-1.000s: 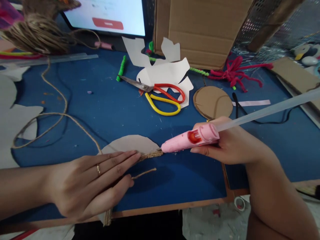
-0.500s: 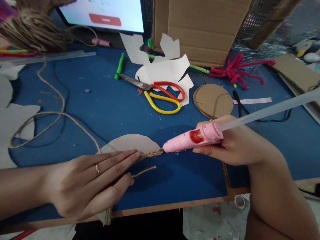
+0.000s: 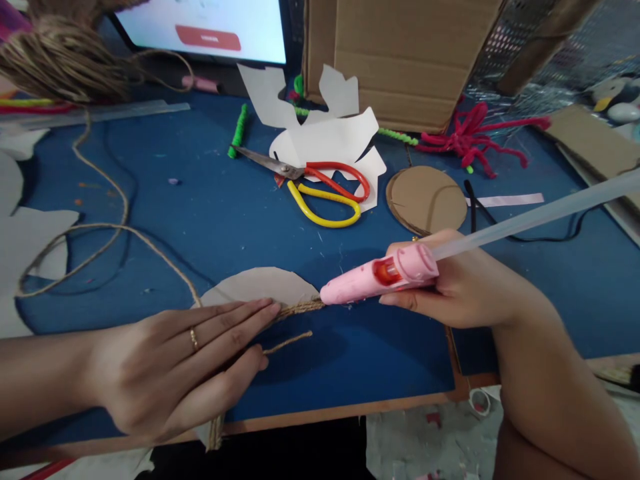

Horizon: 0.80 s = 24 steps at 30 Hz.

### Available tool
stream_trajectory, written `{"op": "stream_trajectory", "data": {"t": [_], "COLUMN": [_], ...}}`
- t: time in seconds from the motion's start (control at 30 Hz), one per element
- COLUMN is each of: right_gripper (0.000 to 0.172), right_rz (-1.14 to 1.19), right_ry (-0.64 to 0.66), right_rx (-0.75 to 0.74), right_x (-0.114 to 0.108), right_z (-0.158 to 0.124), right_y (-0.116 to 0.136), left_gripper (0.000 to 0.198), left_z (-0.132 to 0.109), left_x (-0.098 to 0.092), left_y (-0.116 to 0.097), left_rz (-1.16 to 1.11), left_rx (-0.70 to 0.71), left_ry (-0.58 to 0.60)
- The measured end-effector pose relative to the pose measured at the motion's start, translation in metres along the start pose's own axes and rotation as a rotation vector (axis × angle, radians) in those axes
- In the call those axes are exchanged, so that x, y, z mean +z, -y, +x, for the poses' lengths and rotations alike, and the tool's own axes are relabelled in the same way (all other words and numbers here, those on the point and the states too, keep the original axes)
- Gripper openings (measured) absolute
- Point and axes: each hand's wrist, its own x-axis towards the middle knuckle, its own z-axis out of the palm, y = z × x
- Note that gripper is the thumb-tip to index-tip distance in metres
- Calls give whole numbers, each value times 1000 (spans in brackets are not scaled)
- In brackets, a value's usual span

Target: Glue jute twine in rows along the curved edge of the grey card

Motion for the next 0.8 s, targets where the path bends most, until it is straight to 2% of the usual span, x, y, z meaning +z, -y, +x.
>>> {"op": "stream_trajectory", "data": {"t": [0.2,0.4,0.57,0.8], "right_gripper": [13,12,13,11], "right_rz": [8,31,39,29], "right_ry": [13,49,17,22], "right_rx": [-29,-9,-5,-9], "right_x": [-3,-6,-3,-4], "right_z": [-1,-2,0,-4], "right_y": [0,0,1,-1], "left_gripper": [9,9,14,10], "left_z": [4,0,0,4], "left_x": [-3,0,1,-1], "left_y": [2,1,0,2], "left_rz": [-12,-29,-18,-29], "left_rx": [4,2,9,-4], "left_ry": [17,-15,-11,-17]}}
